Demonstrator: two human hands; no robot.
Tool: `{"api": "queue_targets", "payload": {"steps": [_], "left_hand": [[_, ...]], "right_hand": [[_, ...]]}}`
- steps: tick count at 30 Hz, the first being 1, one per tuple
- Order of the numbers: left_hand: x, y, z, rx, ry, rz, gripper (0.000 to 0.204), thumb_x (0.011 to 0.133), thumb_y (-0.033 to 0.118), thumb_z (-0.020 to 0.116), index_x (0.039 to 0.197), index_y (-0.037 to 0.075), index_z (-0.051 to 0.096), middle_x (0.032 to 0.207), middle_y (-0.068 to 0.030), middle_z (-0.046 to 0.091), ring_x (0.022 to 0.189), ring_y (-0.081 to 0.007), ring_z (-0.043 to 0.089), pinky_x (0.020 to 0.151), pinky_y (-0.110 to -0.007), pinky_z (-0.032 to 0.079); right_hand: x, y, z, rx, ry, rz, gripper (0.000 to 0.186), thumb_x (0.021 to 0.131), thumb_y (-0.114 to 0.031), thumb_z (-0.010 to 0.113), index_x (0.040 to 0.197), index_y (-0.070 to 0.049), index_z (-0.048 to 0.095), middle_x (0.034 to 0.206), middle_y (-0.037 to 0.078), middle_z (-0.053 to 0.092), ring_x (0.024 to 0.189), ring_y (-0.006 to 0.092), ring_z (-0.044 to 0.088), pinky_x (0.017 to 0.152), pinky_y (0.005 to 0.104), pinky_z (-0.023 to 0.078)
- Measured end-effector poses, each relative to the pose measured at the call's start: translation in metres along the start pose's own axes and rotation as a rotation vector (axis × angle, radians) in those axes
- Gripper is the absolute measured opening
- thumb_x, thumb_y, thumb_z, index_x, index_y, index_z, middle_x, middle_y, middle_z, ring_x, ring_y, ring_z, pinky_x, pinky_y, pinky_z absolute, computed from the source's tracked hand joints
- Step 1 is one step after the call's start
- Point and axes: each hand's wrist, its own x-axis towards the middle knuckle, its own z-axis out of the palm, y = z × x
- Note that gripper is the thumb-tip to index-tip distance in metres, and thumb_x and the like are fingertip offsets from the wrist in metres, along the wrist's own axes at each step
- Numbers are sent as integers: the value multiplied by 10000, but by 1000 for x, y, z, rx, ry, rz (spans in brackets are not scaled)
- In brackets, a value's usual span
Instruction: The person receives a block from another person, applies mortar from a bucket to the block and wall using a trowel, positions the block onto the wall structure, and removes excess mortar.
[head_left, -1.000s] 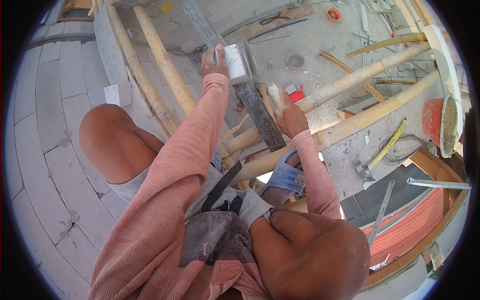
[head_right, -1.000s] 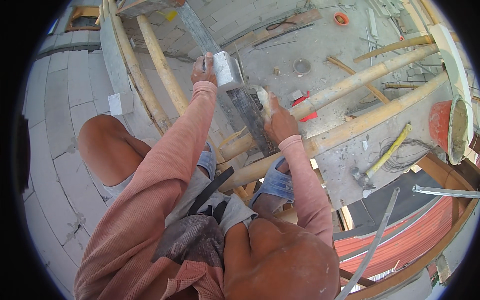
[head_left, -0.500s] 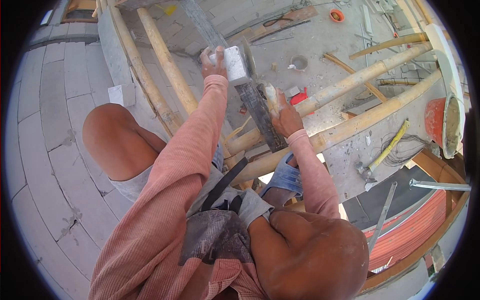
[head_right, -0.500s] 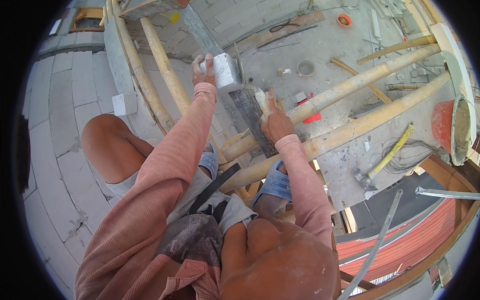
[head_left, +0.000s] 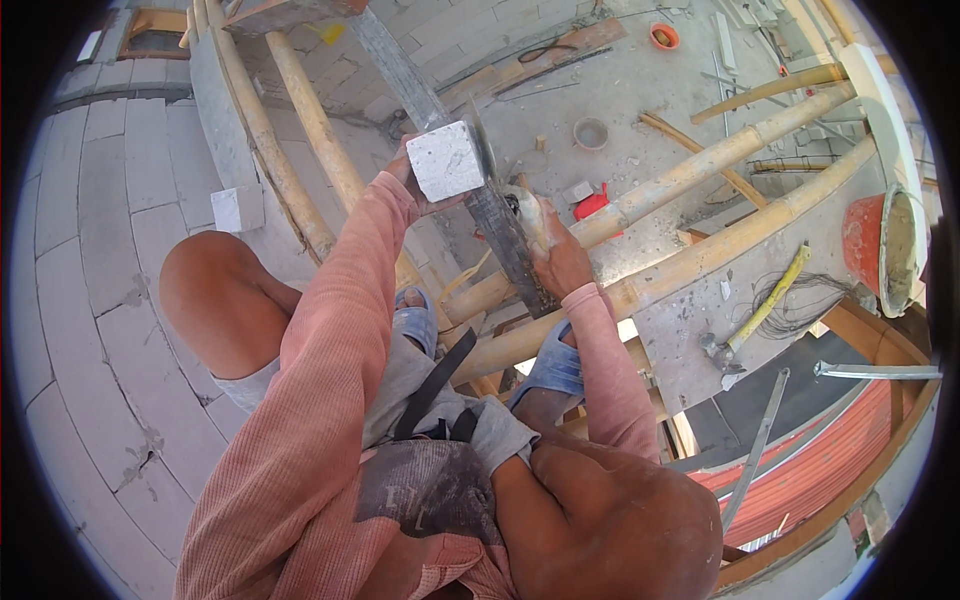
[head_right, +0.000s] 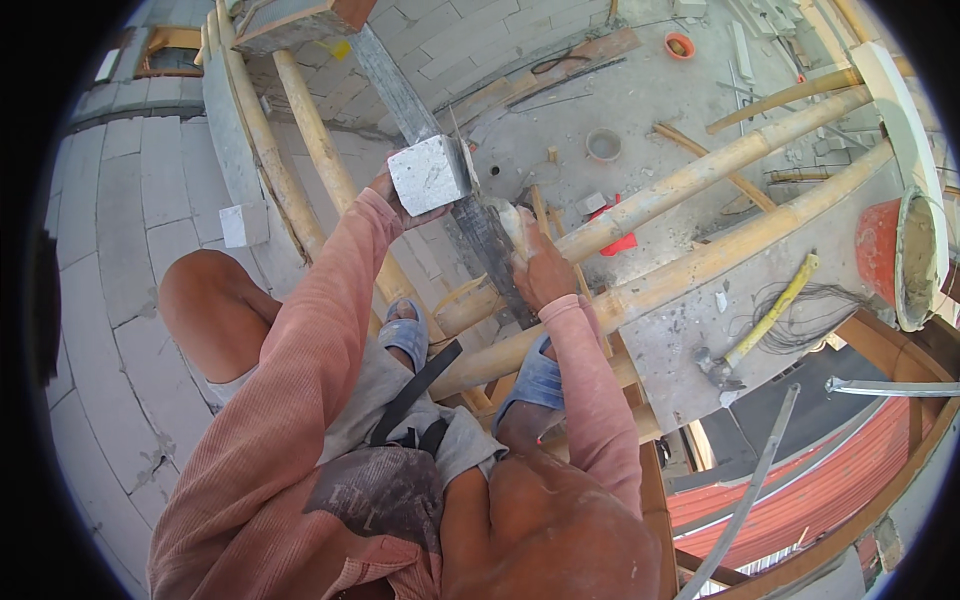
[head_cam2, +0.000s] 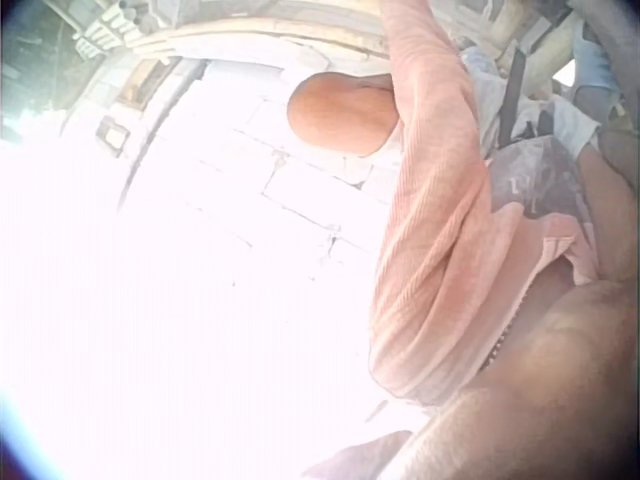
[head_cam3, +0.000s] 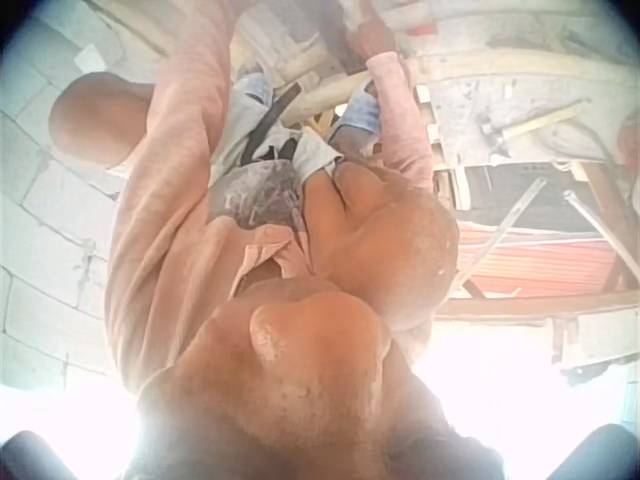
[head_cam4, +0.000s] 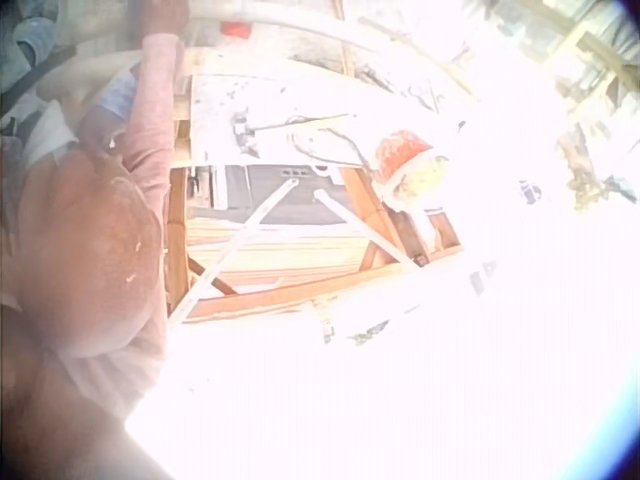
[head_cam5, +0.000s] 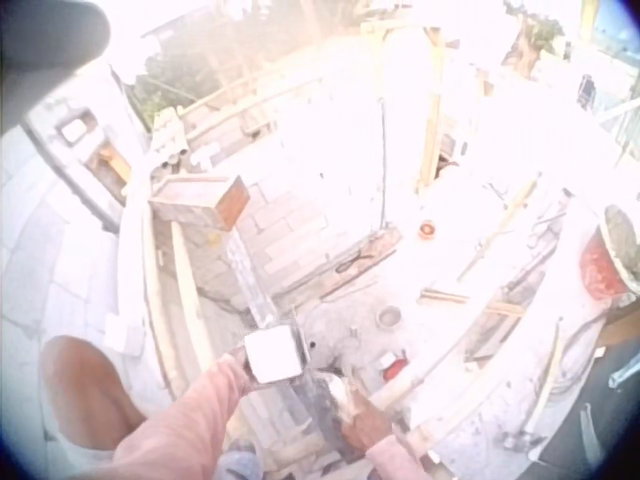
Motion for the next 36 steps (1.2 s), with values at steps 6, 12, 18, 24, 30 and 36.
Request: {"api": "queue_targets", "payload": {"steps": [6, 12, 18, 24, 30, 36], "left_hand": [[-1, 6, 18, 221, 92, 174, 837, 777, 326, 705, 1495, 120, 330, 1446, -139, 454, 1329, -316, 465, 1015, -517, 465], [28, 39, 5, 781, 265, 733, 1135, 543, 107, 854, 1484, 90, 218, 1401, -201, 394, 1285, -368, 465, 1129, -455, 383], [26, 14, -9, 1121, 354, 902, 1120, 514, 132, 875, 1451, 116, 260, 1427, -201, 330, 1336, -362, 392, 1167, -442, 338], [13, 23, -27, 1369, 192, 781, 1123, 509, 152, 897, 1436, 102, 265, 1414, -191, 361, 1356, -357, 380, 1180, -437, 306], [9, 14, -37, 1260, 225, 745, 1227, 483, 119, 940, 1492, 91, 243, 1411, -185, 370, 1367, -340, 378, 1197, -441, 284], [1, -6, -11, 1346, 427, 801, 1268, 486, 100, 951, 1521, 113, 219, 1492, -133, 317, 1348, -288, 400, 1208, -414, 275]], "right_hand": [[-4, -3, -28, 336, 145, 216, 641, 885, -173, 668, 1452, -57, 392, 1258, 264, 601, 1147, 393, 612, 978, 420, 473], [-5, -27, -59, 380, 264, 150, 539, 906, -295, 683, 1300, 15, 486, 1059, 245, 656, 954, 396, 654, 839, 434, 508], [-1, -41, -60, 407, 257, 107, 530, 918, -332, 693, 1288, 9, 527, 1085, 192, 659, 976, 290, 633, 878, 381, 492], [-6, -50, -64, 315, 171, 65, 548, 945, -386, 659, 1295, 12, 519, 1083, 194, 671, 965, 302, 656, 863, 395, 502], [0, -62, -39, 228, 103, 7, 569, 964, -380, 624, 1338, 18, 465, 1121, 271, 646, 1026, 436, 640, 868, 437, 502], [0, -62, -42, 164, 132, -56, 547, 967, -340, 618, 1334, 22, 436, 1074, 338, 638, 1010, 507, 619, 837, 508, 502]]}}
